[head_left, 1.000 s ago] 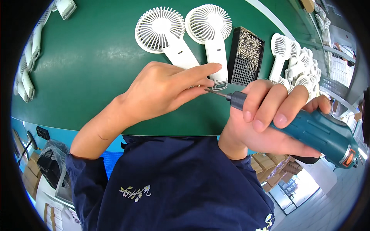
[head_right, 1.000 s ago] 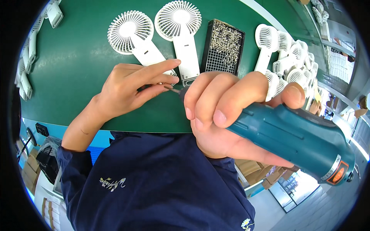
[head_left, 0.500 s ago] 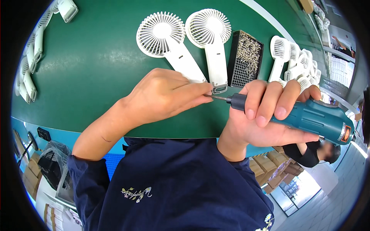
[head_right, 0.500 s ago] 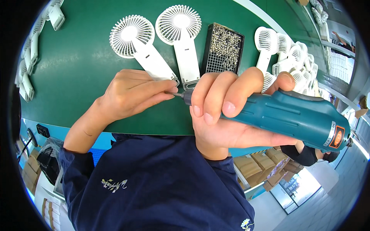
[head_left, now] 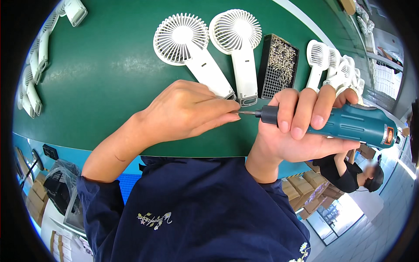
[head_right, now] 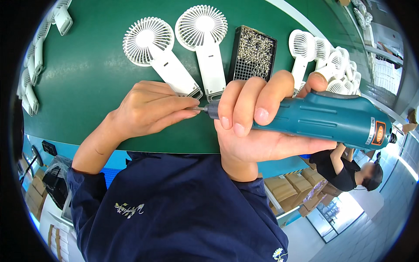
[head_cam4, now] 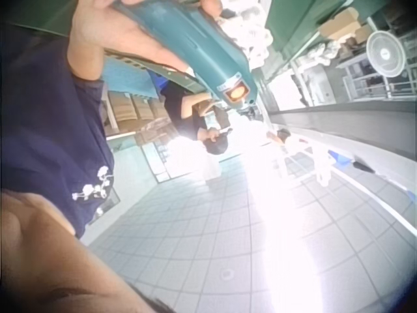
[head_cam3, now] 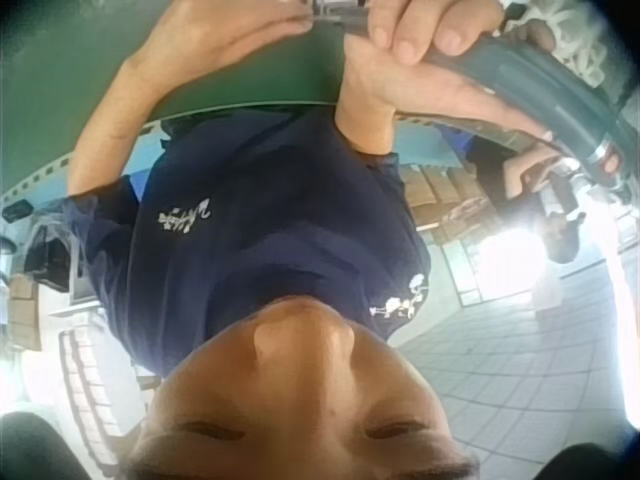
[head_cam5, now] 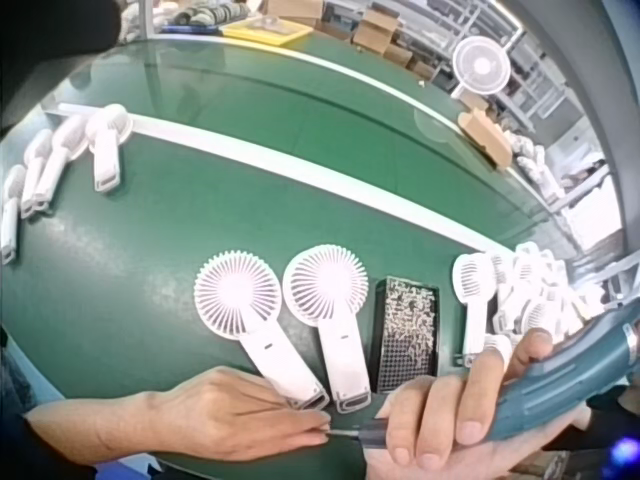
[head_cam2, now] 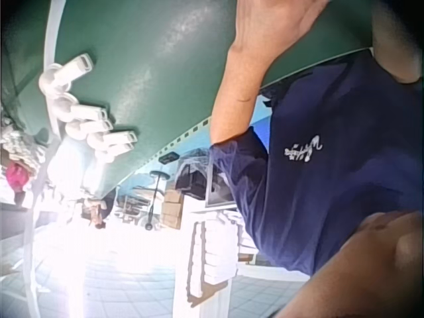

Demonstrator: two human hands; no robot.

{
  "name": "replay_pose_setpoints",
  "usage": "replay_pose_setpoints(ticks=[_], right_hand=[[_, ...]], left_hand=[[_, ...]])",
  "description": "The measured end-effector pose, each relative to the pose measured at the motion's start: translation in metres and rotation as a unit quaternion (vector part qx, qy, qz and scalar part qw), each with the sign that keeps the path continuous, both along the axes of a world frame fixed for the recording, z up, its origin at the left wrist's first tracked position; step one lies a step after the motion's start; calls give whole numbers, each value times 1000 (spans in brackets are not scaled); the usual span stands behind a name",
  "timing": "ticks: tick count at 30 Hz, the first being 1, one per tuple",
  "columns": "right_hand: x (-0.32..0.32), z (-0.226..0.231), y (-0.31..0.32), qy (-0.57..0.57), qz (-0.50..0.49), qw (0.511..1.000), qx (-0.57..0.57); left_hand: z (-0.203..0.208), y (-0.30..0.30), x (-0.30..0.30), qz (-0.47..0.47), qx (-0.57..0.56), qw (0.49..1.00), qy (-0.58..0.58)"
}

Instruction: The recorder is assembling portable mini fans by using an electric screwdriver to fasten components on a factory assembly line.

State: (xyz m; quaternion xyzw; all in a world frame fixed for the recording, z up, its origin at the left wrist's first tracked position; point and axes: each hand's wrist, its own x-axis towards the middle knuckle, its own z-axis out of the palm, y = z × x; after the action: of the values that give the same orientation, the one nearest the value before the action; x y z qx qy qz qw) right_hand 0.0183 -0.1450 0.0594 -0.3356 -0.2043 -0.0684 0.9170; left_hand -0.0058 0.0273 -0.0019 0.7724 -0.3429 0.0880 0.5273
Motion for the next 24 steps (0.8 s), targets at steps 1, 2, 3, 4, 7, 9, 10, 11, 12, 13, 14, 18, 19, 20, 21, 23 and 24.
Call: replay_pose_setpoints(ticks=[1, 2, 3, 4, 7, 9, 10, 11, 12, 13, 14, 18, 19, 20, 21, 23, 24], right_hand=[[1, -1, 0, 1, 2, 1000, 1], [0, -2, -2, 2, 0, 1000, -1], [-2, -3, -6, 9, -1, 1000, 6], [-3, -4, -12, 14, 0, 1000, 16], [-1, -10, -24, -48, -45, 997, -28], [-3, -14, -33, -86, -60, 990, -91], [-6, -14, -36, -88, -36, 991, -96], [-7, -15, -35, -84, -37, 991, -99], [-7, -15, -32, -101, -44, 984, -137], [-6, -13, -29, -119, -49, 976, -175], [-7, -13, -29, -129, -37, 974, -182], [-8, -10, -26, -135, -17, 969, -209], [-7, -11, -24, -130, -14, 971, -201], [-7, -12, -23, -126, -10, 973, -194], [-8, -12, -24, -124, -9, 973, -194], [-7, -13, -27, -130, -10, 970, -206], [-6, -15, -26, -130, -9, 970, -205]], left_hand=[[-2, -1, 1, 6, -11, 1000, -8], [0, 0, 1, 5, -13, 1000, -8], [5, 2, 1, 16, 18, 999, 33], [11, 3, 0, 29, 52, 996, 72], [7, -1, 3, 78, 63, 995, 5], [6, -3, 1, 107, 113, 986, -63], [10, -6, 3, 105, 111, 987, -59], [15, -13, 5, 111, 129, 983, -67], [17, -19, 6, 118, 147, 979, -74], [16, -21, 5, 100, 161, 981, -42], [12, -23, 4, 99, 161, 981, -38], [3, -24, 5, 90, 174, 980, -26], [2, -24, 5, 87, 172, 981, -25], [2, -24, 5, 87, 171, 981, -22], [2, -24, 4, 87, 168, 982, -21], [1, -23, 4, 89, 166, 982, -19], [1, -23, 4, 91, 162, 982, -17]])
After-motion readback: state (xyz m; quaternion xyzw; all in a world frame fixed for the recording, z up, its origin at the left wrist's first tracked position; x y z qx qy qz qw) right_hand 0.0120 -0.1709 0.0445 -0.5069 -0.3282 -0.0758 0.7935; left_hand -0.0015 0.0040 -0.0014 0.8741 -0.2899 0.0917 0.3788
